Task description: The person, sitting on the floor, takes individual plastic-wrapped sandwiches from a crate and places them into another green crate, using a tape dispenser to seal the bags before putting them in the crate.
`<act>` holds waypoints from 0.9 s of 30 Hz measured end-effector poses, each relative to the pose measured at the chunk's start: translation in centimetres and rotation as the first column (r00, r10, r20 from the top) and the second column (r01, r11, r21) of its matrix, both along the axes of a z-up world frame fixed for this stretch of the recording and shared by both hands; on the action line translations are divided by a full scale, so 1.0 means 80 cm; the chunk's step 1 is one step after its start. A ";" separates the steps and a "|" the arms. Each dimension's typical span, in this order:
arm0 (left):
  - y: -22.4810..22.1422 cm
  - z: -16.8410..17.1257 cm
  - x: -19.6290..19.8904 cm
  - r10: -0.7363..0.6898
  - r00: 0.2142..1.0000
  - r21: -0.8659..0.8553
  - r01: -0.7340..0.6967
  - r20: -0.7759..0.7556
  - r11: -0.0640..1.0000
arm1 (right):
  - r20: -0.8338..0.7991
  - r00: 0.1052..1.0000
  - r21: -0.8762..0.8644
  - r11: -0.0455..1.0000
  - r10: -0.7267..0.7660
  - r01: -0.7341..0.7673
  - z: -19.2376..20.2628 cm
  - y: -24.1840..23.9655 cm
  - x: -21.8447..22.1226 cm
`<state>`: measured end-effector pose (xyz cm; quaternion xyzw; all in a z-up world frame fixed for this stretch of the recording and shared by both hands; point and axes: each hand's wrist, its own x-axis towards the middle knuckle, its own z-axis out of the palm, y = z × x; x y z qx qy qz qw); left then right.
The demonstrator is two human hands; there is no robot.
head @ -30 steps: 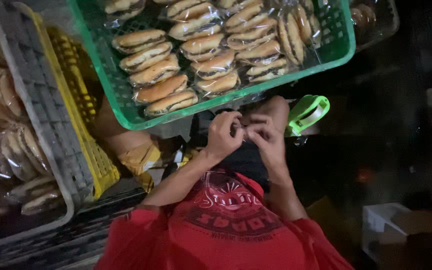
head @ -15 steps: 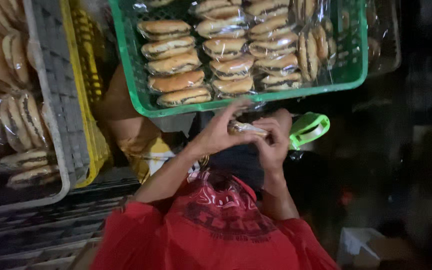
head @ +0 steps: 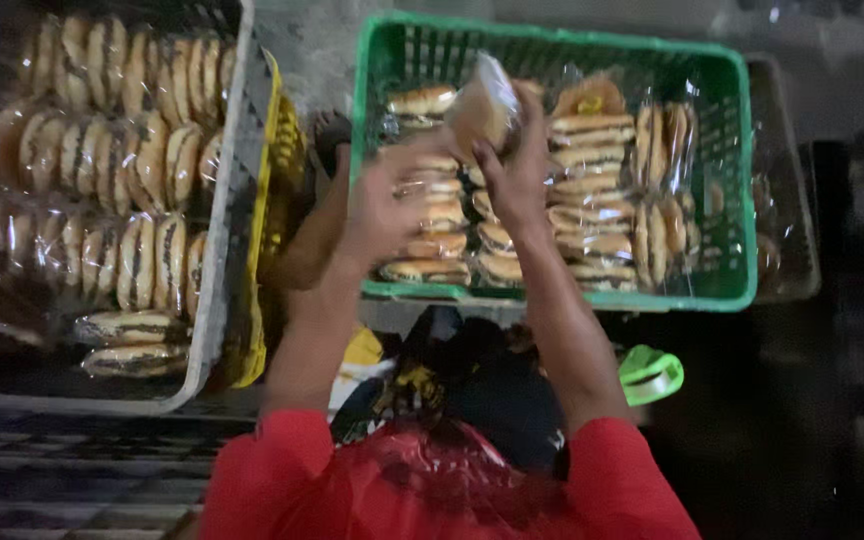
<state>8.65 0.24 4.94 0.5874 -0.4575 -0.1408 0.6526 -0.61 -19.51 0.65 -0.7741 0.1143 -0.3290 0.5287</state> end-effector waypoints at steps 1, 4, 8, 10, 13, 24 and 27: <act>-0.024 -0.011 0.037 0.232 0.971 0.119 -0.224 -0.056 0.967 | -0.020 0.998 0.167 0.985 0.055 -0.051 -0.013 -0.016 0.044; -0.116 -0.060 0.184 0.353 0.931 -0.077 -0.346 0.095 0.935 | -0.502 0.857 -0.484 0.860 -0.120 -0.163 -0.051 -0.035 0.128; -0.247 -0.189 0.278 0.114 0.891 0.650 -0.403 0.440 0.644 | -0.679 0.715 -0.604 0.681 -0.168 -0.413 -0.076 -0.023 0.138; -0.268 -0.228 0.271 -0.135 0.932 0.864 -0.249 0.337 0.437 | -0.621 0.775 -0.593 0.716 -0.117 -0.367 -0.093 -0.024 0.110; -0.262 -0.210 0.270 -0.253 0.935 0.936 -0.165 0.249 0.312 | -0.622 0.779 -0.555 0.746 -0.079 -0.368 -0.107 -0.050 0.107; -0.098 -0.042 0.210 0.214 0.940 0.200 -0.271 0.266 0.941 | -0.416 0.892 -0.802 0.534 -0.175 -0.269 -0.105 -0.006 0.135; -0.030 -0.019 0.142 0.067 0.981 0.007 -0.066 -0.185 0.998 | -0.619 0.784 -0.251 0.959 -0.052 -0.135 -0.063 -0.019 0.124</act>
